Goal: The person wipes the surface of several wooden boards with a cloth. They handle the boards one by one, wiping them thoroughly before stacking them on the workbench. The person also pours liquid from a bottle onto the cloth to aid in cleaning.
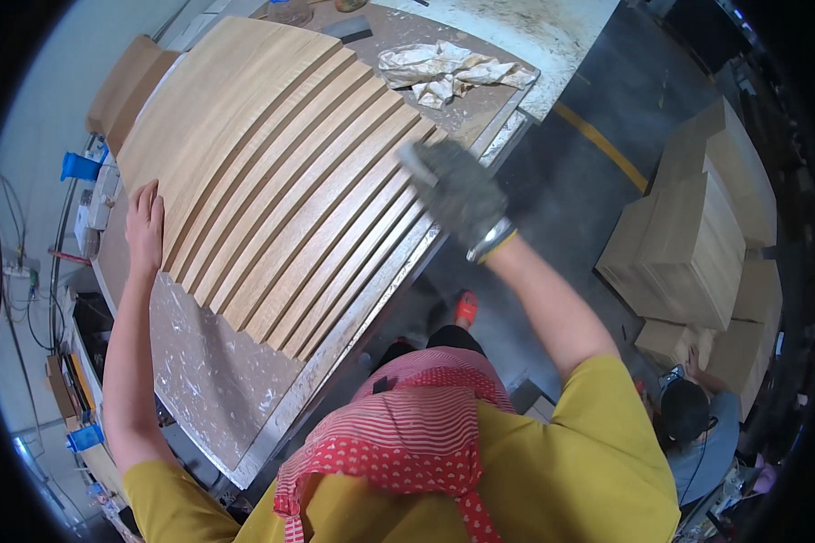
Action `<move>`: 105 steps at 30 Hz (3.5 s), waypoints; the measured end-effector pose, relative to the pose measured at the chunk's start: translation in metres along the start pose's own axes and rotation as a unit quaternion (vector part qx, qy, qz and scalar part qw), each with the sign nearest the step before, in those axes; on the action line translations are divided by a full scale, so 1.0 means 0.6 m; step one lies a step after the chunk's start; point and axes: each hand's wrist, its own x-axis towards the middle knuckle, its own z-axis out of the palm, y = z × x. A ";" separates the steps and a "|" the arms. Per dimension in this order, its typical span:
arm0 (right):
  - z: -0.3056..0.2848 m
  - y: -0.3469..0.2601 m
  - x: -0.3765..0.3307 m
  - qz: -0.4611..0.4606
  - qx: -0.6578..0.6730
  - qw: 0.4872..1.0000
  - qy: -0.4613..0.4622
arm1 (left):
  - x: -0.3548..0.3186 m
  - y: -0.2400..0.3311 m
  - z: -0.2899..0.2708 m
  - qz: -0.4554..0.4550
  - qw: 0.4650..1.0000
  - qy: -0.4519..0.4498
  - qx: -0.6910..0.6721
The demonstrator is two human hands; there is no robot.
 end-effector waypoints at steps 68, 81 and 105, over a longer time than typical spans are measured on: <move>0.070 -0.320 -0.081 -0.254 0.058 0.959 -0.114 | -0.006 0.006 0.018 -0.038 0.998 0.045 -0.029; -0.044 0.016 0.024 0.127 0.048 0.981 0.139 | -0.007 0.010 0.005 -0.007 0.999 0.029 -0.031; -0.009 0.030 0.128 -0.003 -0.022 0.999 0.034 | -0.005 0.029 -0.020 0.009 1.000 -0.004 -0.006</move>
